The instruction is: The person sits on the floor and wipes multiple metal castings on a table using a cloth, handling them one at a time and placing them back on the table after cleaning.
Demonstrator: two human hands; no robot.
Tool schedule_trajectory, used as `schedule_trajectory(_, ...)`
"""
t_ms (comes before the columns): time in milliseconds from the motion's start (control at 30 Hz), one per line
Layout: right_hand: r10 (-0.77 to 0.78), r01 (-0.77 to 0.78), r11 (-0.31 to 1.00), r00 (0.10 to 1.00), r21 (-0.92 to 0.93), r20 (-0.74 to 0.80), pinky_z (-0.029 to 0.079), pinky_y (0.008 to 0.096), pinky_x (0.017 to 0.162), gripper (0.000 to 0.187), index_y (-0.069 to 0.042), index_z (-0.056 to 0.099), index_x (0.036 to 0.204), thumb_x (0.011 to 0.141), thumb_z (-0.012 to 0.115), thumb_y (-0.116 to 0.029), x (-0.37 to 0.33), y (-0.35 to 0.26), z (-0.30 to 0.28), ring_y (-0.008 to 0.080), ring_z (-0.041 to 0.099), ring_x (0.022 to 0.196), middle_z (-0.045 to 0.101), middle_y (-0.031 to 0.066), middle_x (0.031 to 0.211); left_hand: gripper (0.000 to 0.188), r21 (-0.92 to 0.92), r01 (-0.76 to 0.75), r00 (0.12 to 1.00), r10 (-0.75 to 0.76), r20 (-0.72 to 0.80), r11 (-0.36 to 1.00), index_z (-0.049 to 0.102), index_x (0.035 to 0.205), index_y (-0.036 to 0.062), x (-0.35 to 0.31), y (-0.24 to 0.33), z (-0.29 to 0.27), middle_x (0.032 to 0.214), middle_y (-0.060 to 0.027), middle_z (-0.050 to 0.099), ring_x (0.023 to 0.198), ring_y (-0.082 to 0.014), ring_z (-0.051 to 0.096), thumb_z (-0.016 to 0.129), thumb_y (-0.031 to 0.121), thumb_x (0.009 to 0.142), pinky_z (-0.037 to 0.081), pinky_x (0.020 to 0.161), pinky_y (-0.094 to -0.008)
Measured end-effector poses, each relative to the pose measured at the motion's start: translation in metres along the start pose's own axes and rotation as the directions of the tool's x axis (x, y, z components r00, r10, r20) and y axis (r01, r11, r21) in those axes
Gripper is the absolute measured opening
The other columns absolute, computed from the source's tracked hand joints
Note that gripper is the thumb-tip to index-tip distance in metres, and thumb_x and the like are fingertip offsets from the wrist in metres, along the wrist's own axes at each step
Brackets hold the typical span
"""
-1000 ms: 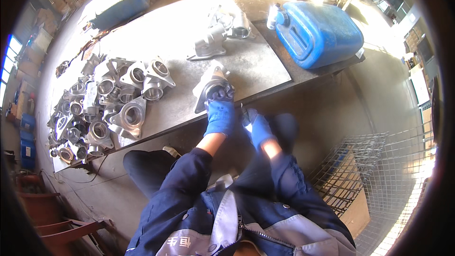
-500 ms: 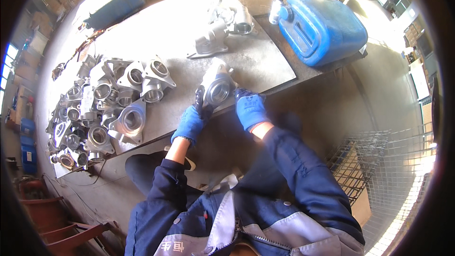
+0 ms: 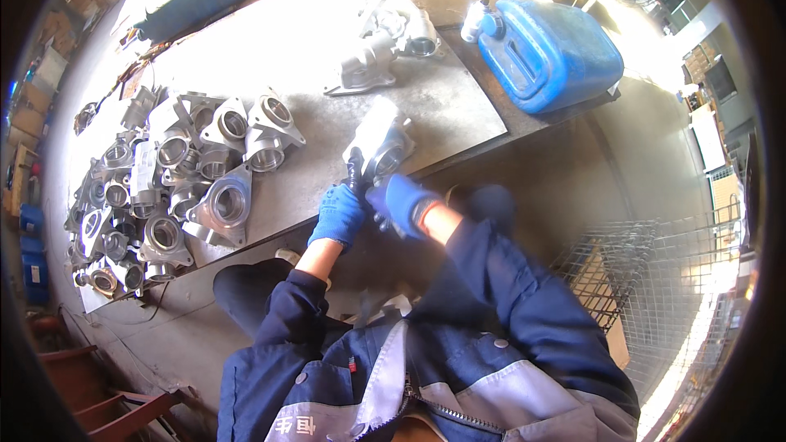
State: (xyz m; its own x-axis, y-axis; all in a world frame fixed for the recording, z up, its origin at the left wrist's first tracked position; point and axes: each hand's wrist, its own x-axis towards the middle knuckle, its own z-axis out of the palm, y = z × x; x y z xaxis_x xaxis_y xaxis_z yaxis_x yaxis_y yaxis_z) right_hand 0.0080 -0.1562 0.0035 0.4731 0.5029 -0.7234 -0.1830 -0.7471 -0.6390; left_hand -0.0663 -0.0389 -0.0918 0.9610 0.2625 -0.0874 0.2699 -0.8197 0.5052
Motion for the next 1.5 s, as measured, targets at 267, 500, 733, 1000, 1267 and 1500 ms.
schedule_trajectory(267, -0.294, 0.127, 0.773, 0.940, -0.621, -0.174, 0.054, 0.0427, 0.059, 0.028, -0.003, 0.064, 0.101, 0.095, 0.052, -0.027, 0.016, -0.006, -0.078, 0.0268, 0.069, 0.071, 0.068, 0.0149, 0.081, 0.094, 0.002, -0.025, 0.999, 0.025, 0.037, 1.000, -0.010, 0.154, 0.0174, 0.003, -0.006, -0.008, 0.092, -0.0266, 0.067, 0.077, -0.0424, 0.066, 0.059, 0.027, 0.091, 0.051, 0.069, -0.0508)
schedule_trajectory(500, -0.576, -0.197, 0.473, 0.669, -0.859, -0.470, 0.053, 0.0464, 0.067, 0.019, -0.009, 0.063, 0.100, 0.092, 0.047, -0.014, 0.047, 0.061, -0.052, 0.0320, 0.070, 0.078, 0.071, 0.0119, 0.084, 0.086, -0.051, -0.079, 0.993, 0.074, -0.097, 0.996, 0.002, 0.155, 0.0168, 0.006, -0.012, -0.001, 0.081, -0.0243, 0.065, 0.068, -0.0425, 0.064, 0.060, 0.021, 0.092, 0.049, 0.062, -0.0485)
schedule_trajectory(733, -0.524, 0.098, 0.686, 0.755, -0.721, -0.395, 0.053, 0.0507, 0.072, 0.028, -0.003, 0.065, 0.093, 0.094, 0.045, -0.022, 0.034, 0.075, 0.001, 0.0417, 0.068, 0.078, 0.068, 0.0225, 0.081, 0.083, 0.011, -0.003, 0.991, 0.005, -0.137, 1.000, 0.002, 0.154, 0.0152, 0.006, -0.012, 0.009, 0.080, -0.0271, 0.065, 0.072, -0.0461, 0.064, 0.055, 0.033, 0.093, 0.050, 0.064, -0.0544)
schedule_trajectory(1000, -0.771, -0.084, 0.335, 0.548, -0.939, -0.324, 0.051, 0.0446, 0.065, 0.018, -0.013, 0.064, 0.101, 0.093, 0.048, -0.016, 0.030, -0.012, -0.061, 0.0309, 0.069, 0.076, 0.070, 0.0116, 0.086, 0.084, -0.133, 0.173, 0.968, -0.193, -0.158, 0.976, -0.007, 0.154, 0.0170, -0.005, 0.015, 0.011, 0.084, -0.0281, 0.066, 0.074, -0.0464, 0.065, 0.050, 0.033, 0.095, 0.051, 0.067, -0.0546)
schedule_trajectory(1267, -0.720, -0.251, 0.333, 0.555, -0.909, -0.417, 0.049, 0.0440, 0.062, 0.014, -0.014, 0.065, 0.098, 0.087, 0.057, -0.014, 0.042, -0.025, -0.037, 0.0232, 0.071, 0.076, 0.071, 0.0070, 0.085, 0.083, -0.142, 0.176, 0.976, -0.192, -0.104, 0.974, -0.008, 0.154, 0.0150, -0.010, 0.020, 0.005, 0.086, -0.0291, 0.066, 0.074, -0.0466, 0.065, 0.048, 0.033, 0.096, 0.051, 0.069, -0.0545)
schedule_trajectory(1500, -0.669, -0.280, 0.387, 0.570, -0.878, -0.477, 0.049, 0.0413, 0.059, 0.016, -0.009, 0.065, 0.099, 0.086, 0.057, -0.015, 0.051, 0.003, -0.012, 0.0242, 0.070, 0.073, 0.070, 0.0077, 0.081, 0.084, -0.108, 0.108, 0.992, -0.115, -0.057, 0.988, -0.009, 0.154, 0.0133, -0.009, 0.021, -0.001, 0.086, -0.0292, 0.066, 0.075, -0.0459, 0.065, 0.048, 0.032, 0.095, 0.051, 0.069, -0.0529)
